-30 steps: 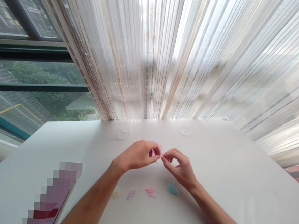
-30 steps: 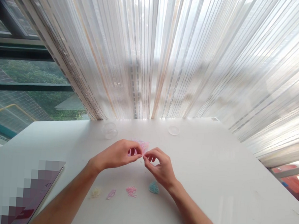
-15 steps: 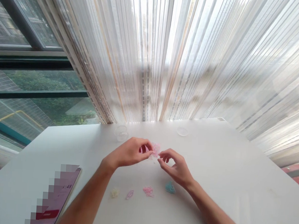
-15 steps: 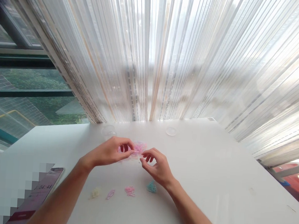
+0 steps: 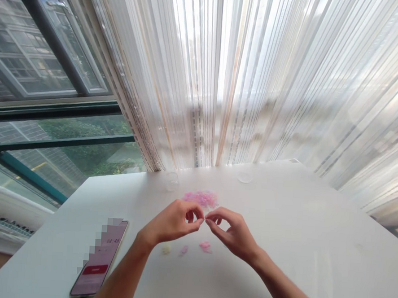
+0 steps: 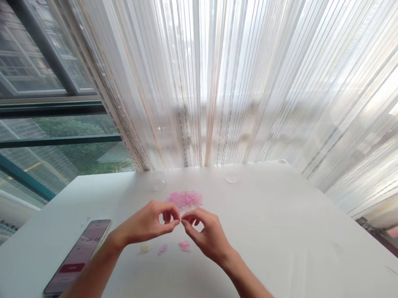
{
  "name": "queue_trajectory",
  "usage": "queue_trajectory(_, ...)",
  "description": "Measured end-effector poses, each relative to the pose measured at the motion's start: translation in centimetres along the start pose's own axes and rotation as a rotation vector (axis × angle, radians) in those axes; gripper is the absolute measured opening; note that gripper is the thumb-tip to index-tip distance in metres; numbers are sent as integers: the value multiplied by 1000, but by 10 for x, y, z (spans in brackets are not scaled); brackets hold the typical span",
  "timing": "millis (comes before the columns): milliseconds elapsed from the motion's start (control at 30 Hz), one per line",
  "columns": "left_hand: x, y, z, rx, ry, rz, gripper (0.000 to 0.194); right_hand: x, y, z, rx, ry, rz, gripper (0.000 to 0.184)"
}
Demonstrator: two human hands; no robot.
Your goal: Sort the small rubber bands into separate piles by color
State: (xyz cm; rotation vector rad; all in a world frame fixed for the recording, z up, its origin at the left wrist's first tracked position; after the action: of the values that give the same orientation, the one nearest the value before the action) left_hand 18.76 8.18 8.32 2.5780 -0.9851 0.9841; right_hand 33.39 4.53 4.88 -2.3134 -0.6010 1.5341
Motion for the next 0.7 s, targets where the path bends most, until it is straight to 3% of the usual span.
queue_trajectory(267, 1, 65, 28, 7, 142, -105, 9, -28, 63, 27, -27, 18, 25, 9)
queue_trajectory(400, -9, 95, 52, 71, 187, -198, 12, -23, 91, 46, 2, 18, 117, 10)
queue_trajectory(533, -19, 109, 72, 139, 185, -279, 16, -11, 101, 56, 27, -25, 239, 13)
queue_trajectory(700, -25, 110, 81, 181, 236, -309, 21, -3, 101, 57, 18, -50, 333, 20)
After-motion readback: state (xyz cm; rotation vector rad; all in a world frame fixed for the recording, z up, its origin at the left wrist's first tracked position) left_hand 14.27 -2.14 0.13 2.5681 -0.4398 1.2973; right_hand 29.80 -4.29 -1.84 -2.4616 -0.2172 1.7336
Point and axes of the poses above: each hand's wrist, its own y-axis away from the middle knuckle, its own z-axis out of the palm, x = y × z, the point moved 6 cm from there along -y, towards the middle knuckle, and after that the axes turned 1 degree about -y, right-handed, at the moved point
